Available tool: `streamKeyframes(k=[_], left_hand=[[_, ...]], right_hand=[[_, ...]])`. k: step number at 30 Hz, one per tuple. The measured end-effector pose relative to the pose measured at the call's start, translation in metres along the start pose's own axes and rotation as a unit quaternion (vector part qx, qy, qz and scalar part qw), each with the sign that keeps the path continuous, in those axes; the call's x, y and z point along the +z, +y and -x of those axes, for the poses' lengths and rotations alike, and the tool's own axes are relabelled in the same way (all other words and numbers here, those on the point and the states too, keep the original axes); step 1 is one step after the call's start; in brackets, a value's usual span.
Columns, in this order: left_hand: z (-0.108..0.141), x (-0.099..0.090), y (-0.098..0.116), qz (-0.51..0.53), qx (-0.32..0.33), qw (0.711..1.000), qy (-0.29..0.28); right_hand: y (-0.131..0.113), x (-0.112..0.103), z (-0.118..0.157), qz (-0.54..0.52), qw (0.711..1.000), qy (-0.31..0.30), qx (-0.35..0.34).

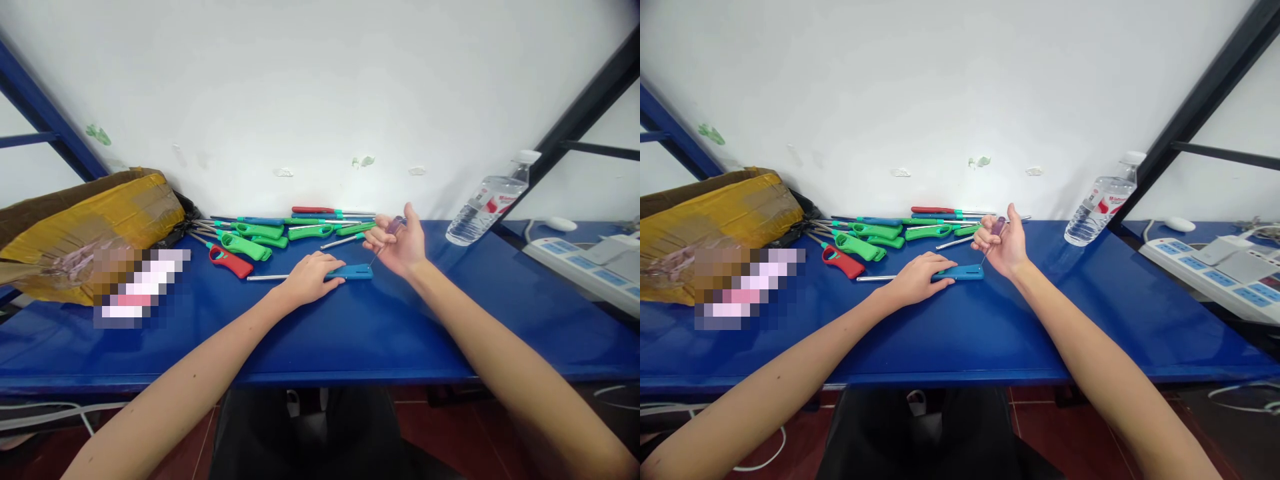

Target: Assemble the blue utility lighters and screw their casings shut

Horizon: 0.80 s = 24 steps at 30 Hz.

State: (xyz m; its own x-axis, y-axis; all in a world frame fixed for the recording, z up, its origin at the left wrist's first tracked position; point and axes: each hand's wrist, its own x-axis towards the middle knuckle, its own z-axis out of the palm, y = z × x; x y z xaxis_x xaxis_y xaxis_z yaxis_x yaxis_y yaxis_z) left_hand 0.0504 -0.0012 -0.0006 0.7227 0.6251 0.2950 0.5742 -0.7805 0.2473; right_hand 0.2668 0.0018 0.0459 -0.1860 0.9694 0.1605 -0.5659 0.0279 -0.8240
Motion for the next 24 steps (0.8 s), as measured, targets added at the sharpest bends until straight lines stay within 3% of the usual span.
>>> streamKeyframes(k=[13,24], left_hand=[[0.0,-0.0008,0.0007,-0.003,0.001,1.0,-0.001],[0.0004,-0.0013,0.0012,-0.002,-0.001,1.0,-0.003]], right_hand=[[0.0033,0.0001,-0.0006,-0.022,1.0,-0.006,-0.013],[0.0024,-0.0006,-0.0033,-0.014,0.999,-0.011,0.036]])
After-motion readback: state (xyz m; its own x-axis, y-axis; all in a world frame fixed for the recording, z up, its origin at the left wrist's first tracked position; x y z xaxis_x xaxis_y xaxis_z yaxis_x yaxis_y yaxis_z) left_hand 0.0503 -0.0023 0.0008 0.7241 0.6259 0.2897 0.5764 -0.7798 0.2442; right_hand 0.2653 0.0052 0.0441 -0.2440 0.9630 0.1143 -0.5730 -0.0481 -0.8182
